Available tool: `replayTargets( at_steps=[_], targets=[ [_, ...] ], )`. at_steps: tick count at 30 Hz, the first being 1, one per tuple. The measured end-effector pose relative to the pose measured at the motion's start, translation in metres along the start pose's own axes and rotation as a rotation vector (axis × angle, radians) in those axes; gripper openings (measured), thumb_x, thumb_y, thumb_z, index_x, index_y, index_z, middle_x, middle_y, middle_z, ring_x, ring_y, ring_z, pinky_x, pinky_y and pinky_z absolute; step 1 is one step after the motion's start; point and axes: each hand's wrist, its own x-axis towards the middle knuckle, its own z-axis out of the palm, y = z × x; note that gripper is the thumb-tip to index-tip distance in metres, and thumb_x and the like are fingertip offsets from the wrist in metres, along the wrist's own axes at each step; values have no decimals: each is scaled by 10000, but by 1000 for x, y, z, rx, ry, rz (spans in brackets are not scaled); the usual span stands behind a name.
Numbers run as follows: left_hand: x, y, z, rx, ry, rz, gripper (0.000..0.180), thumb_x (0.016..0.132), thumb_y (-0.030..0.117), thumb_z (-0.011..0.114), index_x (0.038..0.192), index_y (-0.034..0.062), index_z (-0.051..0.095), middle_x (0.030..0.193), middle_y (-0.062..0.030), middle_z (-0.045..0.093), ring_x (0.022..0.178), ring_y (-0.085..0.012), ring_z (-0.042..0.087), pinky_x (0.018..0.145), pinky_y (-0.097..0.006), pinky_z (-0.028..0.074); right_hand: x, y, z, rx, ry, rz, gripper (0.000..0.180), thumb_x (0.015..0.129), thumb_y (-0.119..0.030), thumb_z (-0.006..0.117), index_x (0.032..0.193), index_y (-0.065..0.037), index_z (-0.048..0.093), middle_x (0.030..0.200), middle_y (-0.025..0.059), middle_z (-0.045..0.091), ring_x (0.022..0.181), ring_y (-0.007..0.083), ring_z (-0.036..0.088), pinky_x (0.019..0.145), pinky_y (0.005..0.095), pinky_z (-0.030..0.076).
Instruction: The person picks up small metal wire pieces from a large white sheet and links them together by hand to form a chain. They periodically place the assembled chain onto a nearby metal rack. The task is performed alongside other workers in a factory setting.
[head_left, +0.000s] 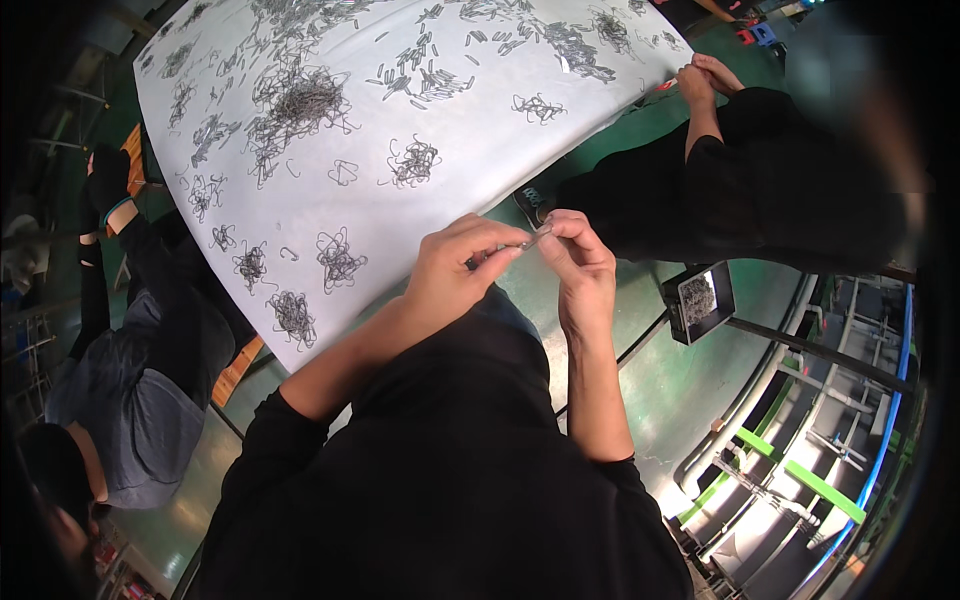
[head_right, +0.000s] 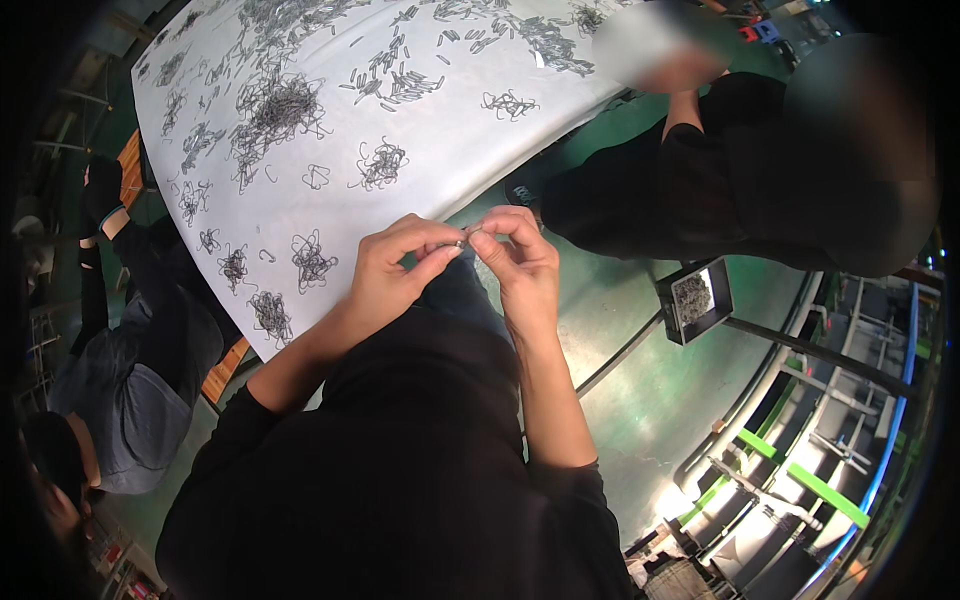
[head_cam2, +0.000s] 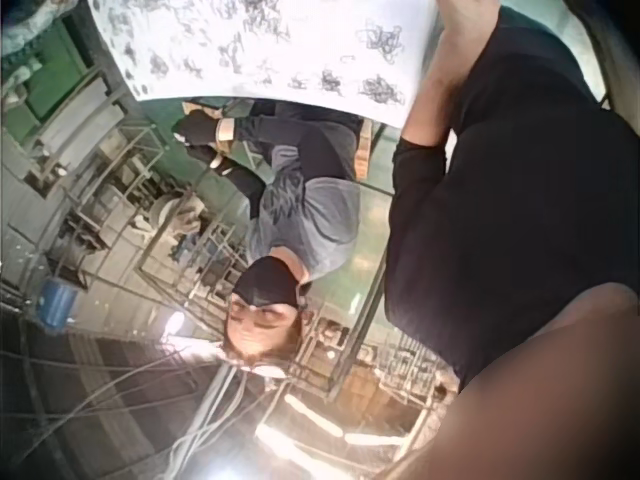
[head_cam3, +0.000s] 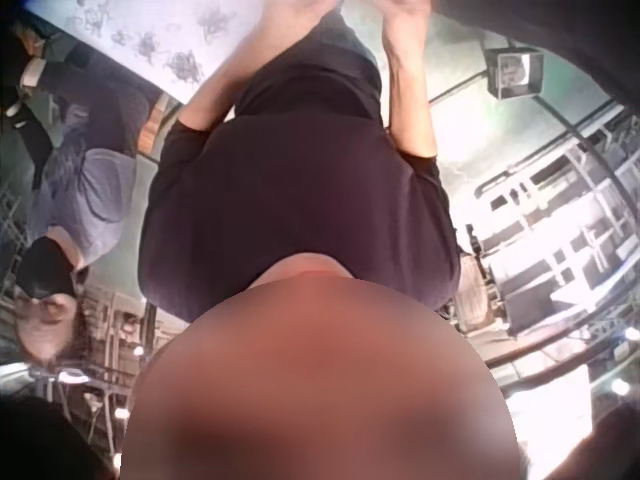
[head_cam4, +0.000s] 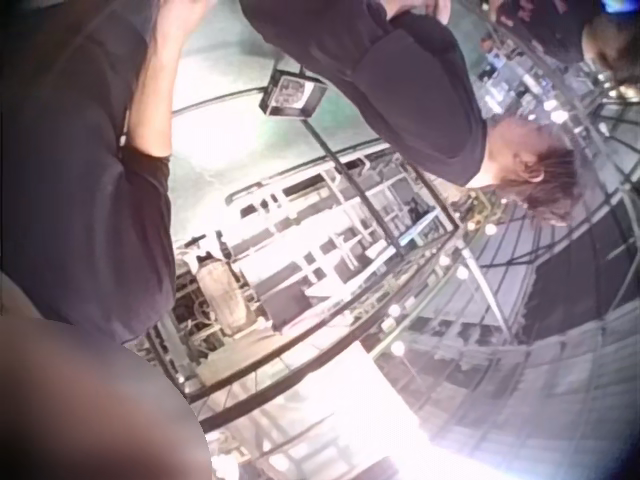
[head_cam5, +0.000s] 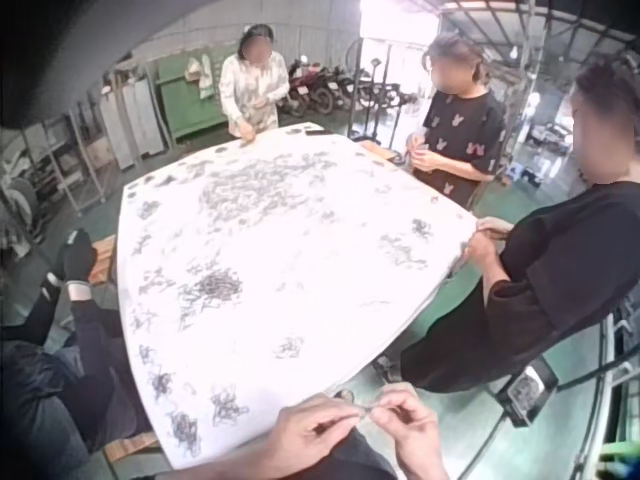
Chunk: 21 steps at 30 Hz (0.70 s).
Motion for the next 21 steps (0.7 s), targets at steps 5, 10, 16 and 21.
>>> replayTargets(
  at_steps=[5, 10, 16, 21],
  targets=[
    [9, -13, 6, 9, 7, 35, 269, 786, -7, 676, 1044, 71, 676, 889, -82, 661, 735, -192, 619, 610, -267, 501, 6, 9, -5, -339, 62, -259, 99, 785, 18, 696, 865, -13, 647, 959, 66, 523, 817, 145, 535, 729, 257, 441],
    [61, -80, -20, 217, 114, 119, 240, 789, 44, 669, 1028, 63, 672, 914, -110, 648, 878, -275, 592, 784, -355, 478, 5, 10, -12, -389, 53, -337, 82, 764, -11, 723, 824, -31, 672, 952, 91, 516, 796, 156, 530, 701, 270, 430],
    [136, -188, -85, 688, 231, -16, 109, 802, 78, 661, 907, 62, 683, 959, -92, 645, 926, -292, 575, 814, -374, 483, 14, 11, -17, -395, -10, -277, 85, 767, -38, 736, 827, -35, 675, 937, 82, 524, 793, 167, 530, 694, 274, 435],
    [153, -214, -109, 893, -45, -103, 95, 792, 117, 644, 883, 99, 665, 1006, -77, 614, 986, -290, 557, 855, -380, 483, 23, 9, -20, -521, -59, -223, 80, 760, -15, 726, 825, -29, 681, 940, 89, 554, 807, 183, 562, 701, 279, 463]
  ],
)
